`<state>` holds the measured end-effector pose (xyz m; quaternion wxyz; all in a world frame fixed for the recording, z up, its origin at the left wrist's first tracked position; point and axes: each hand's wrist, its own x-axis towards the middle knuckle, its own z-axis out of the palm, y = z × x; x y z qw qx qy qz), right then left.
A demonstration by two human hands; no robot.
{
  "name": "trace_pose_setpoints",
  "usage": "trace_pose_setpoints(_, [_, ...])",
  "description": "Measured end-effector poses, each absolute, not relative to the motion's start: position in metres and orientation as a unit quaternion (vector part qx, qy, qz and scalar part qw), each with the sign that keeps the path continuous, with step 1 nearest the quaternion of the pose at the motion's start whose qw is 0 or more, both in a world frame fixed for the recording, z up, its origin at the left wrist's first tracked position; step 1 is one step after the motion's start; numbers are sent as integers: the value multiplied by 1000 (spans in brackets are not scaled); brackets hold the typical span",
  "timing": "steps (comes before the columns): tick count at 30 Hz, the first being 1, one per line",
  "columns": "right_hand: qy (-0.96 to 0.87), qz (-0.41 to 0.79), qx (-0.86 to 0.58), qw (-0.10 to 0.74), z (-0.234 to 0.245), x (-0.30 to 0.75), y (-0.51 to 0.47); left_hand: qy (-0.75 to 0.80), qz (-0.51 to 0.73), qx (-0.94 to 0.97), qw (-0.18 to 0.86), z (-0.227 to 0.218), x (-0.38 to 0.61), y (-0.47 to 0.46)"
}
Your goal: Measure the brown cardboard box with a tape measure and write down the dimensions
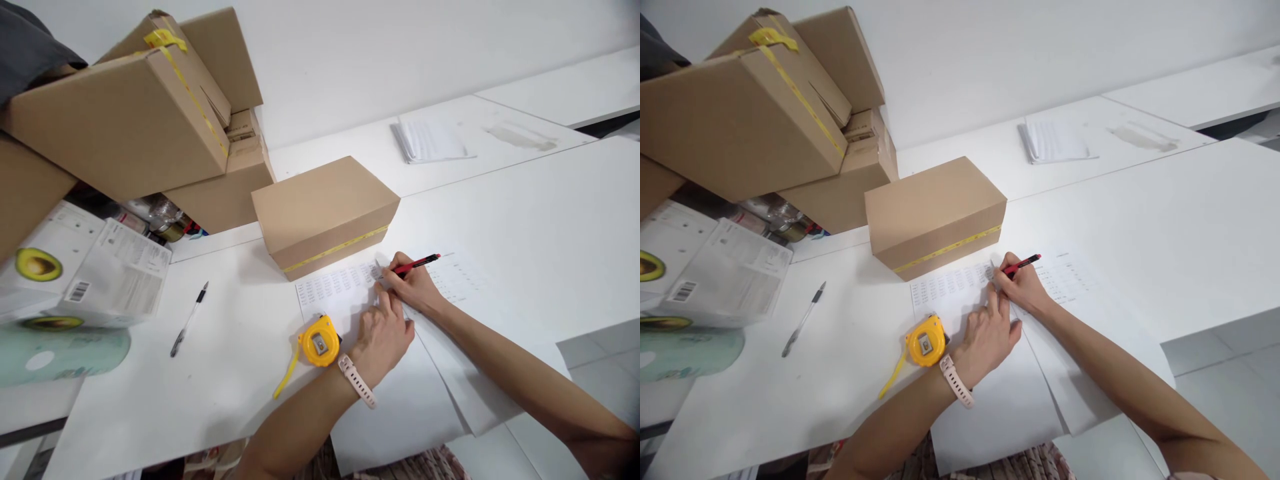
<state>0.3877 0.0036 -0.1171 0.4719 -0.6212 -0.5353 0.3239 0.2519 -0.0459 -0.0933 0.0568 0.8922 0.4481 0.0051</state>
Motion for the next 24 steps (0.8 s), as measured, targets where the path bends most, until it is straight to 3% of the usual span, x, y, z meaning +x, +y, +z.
trace_pose_setpoints(24, [-538,298,-629,475,-119,389,4,447,16,890,83,-95,252,-45])
